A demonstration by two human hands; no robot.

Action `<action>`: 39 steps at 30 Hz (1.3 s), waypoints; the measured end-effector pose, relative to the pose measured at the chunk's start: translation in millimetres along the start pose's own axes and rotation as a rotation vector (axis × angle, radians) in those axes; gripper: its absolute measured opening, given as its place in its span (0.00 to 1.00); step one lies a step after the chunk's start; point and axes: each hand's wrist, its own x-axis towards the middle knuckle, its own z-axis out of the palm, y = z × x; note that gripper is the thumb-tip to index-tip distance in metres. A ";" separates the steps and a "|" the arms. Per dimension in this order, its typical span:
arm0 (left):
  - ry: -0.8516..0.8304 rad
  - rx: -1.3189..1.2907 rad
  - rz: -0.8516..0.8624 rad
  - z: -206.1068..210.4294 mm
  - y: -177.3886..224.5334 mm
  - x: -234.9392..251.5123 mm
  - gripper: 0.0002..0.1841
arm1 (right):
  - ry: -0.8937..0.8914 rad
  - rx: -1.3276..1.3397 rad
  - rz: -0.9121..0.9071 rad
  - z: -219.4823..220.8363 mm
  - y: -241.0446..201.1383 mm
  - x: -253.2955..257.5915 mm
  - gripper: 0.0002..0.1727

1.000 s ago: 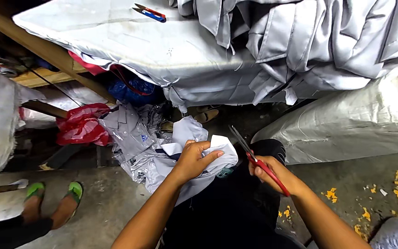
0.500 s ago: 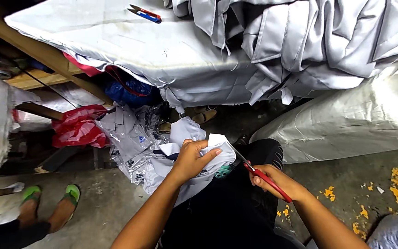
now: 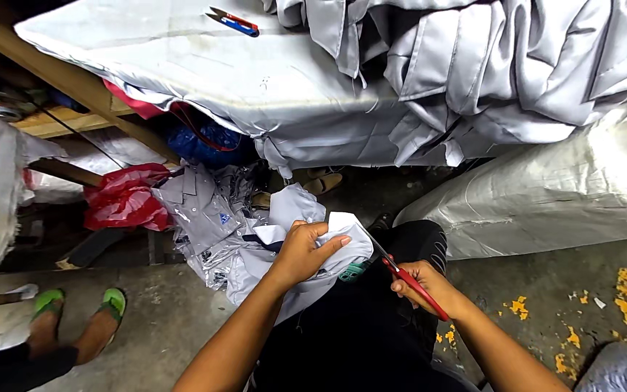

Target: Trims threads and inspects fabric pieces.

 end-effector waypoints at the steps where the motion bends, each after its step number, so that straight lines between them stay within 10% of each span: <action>1: -0.010 -0.003 0.004 -1.1 0.0 0.0 0.17 | -0.011 -0.001 -0.025 -0.9 1.3 0.5 0.34; 22: -0.301 -0.090 0.118 -4.5 -4.8 7.8 0.17 | -0.126 0.172 0.039 -5.0 -1.4 1.8 0.27; 31: -0.519 0.129 0.254 7.3 1.8 17.8 0.24 | 0.194 -0.096 -0.101 2.2 -40.7 50.6 0.18; 39: -0.162 0.584 0.275 -44.6 -11.0 2.3 0.31 | 0.744 -0.167 -0.330 39.1 -43.6 97.6 0.08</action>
